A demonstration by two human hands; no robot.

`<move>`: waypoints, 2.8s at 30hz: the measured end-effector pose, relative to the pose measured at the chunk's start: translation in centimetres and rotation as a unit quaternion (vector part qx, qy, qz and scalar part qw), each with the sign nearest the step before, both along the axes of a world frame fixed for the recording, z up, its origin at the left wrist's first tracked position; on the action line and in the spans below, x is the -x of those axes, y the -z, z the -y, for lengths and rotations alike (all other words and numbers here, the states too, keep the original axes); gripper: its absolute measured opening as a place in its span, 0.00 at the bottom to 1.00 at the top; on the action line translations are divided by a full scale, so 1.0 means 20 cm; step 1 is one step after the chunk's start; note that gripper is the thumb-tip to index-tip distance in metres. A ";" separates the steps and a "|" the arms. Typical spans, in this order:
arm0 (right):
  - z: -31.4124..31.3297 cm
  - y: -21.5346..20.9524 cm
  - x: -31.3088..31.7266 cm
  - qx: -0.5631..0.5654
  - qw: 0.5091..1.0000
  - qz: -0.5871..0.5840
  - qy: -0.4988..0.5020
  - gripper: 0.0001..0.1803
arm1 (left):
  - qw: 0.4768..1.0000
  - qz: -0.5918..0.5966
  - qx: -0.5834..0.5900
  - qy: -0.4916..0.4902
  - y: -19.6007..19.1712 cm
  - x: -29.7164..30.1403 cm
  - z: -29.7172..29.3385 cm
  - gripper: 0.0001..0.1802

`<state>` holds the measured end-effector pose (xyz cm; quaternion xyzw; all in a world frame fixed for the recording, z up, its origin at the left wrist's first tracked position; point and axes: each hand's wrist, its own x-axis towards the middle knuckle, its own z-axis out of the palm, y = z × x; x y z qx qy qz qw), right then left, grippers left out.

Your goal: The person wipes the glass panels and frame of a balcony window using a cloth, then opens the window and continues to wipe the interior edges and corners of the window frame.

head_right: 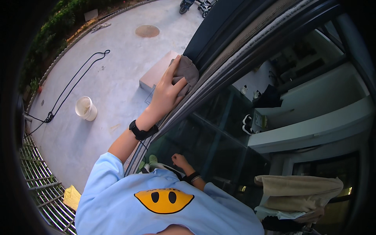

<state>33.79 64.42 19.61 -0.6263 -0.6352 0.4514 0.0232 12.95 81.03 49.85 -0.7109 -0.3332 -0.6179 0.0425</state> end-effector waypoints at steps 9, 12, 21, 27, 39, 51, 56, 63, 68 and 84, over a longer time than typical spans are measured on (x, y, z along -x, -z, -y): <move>0.09 0.08 -0.10 0.039 0.999 0.011 0.027 0.12 | 0.998 -0.038 0.051 -0.017 0.31 0.02 0.06 0.12; 0.10 0.04 -0.10 0.032 0.998 0.039 0.030 0.12 | 0.996 -0.045 0.072 -0.022 0.42 0.03 0.08 0.10; 0.18 0.06 -0.13 0.061 0.997 0.004 0.054 0.12 | 0.990 -0.075 0.118 -0.034 0.70 0.03 0.11 0.08; 0.18 0.05 -0.14 0.054 0.997 0.020 0.043 0.12 | 0.975 -0.121 0.183 -0.040 0.91 0.05 0.16 0.09; 0.12 -0.02 -0.12 0.029 0.999 -0.004 0.040 0.12 | 0.917 -0.056 0.395 -0.032 1.06 0.18 0.29 0.12; 0.03 -0.07 -0.07 -0.029 0.998 0.002 0.047 0.12 | 0.995 0.073 0.062 0.037 -0.02 0.30 -0.02 0.12; -0.04 -0.08 -0.05 -0.038 0.998 0.017 0.046 0.13 | 0.995 -0.009 -0.095 0.033 -0.32 0.19 -0.12 0.14; -0.07 -0.04 -0.09 -0.038 0.998 0.026 0.033 0.13 | 0.992 0.029 -0.031 0.122 -0.30 0.07 -0.19 0.17; -0.05 -0.02 -0.14 -0.012 0.998 0.010 0.064 0.14 | 0.995 0.000 0.013 0.099 -0.10 0.10 -0.17 0.17; -0.19 -0.13 0.05 -0.107 0.993 -0.044 0.020 0.10 | 0.551 0.590 0.495 0.321 0.59 0.54 0.10 0.21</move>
